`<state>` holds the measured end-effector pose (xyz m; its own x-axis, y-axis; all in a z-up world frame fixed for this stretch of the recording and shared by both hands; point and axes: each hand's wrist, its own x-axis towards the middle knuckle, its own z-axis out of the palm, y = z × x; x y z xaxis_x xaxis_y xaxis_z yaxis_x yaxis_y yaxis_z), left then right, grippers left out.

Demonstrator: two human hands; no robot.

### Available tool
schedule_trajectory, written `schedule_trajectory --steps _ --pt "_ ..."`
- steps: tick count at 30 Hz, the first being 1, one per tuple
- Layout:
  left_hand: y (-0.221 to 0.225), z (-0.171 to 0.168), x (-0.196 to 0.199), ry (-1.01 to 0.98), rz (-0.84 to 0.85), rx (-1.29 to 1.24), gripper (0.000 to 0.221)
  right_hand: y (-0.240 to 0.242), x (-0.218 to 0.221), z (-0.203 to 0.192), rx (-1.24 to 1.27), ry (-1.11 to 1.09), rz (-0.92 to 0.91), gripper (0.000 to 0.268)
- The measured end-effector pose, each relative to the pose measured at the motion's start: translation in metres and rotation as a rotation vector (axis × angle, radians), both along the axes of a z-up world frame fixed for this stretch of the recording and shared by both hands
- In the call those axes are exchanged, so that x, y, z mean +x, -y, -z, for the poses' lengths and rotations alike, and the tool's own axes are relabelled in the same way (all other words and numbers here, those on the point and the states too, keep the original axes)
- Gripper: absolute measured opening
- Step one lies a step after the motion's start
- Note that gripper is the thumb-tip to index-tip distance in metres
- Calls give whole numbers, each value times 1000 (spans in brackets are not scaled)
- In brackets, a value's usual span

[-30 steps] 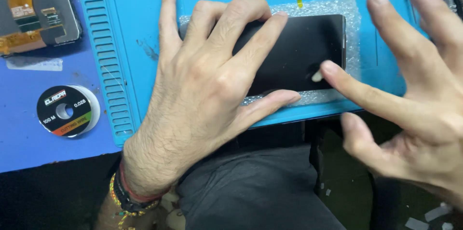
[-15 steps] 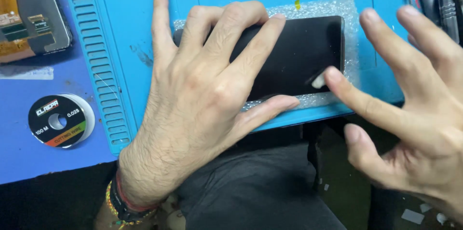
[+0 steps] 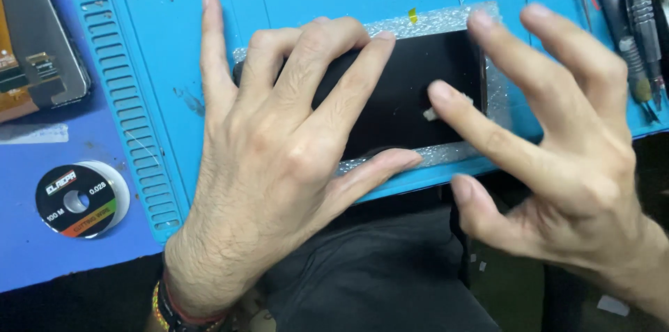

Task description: Cleaning a smartphone screen using a small cleaning pad on a repair mat

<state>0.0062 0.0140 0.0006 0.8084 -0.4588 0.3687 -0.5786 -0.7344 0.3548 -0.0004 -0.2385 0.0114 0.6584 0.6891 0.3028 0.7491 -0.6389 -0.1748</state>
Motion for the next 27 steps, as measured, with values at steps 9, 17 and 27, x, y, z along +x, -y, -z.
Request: schedule_trajectory --steps 9,17,27 --pt "1 -2 1 -22 8 8 73 7 -12 0 -16 -27 65 53" --pt "2 -1 0 -16 10 5 72 3 -12 2 -6 45 74 59" --pt "3 -1 0 0 -1 -3 71 4 -22 -16 48 -11 217 9"
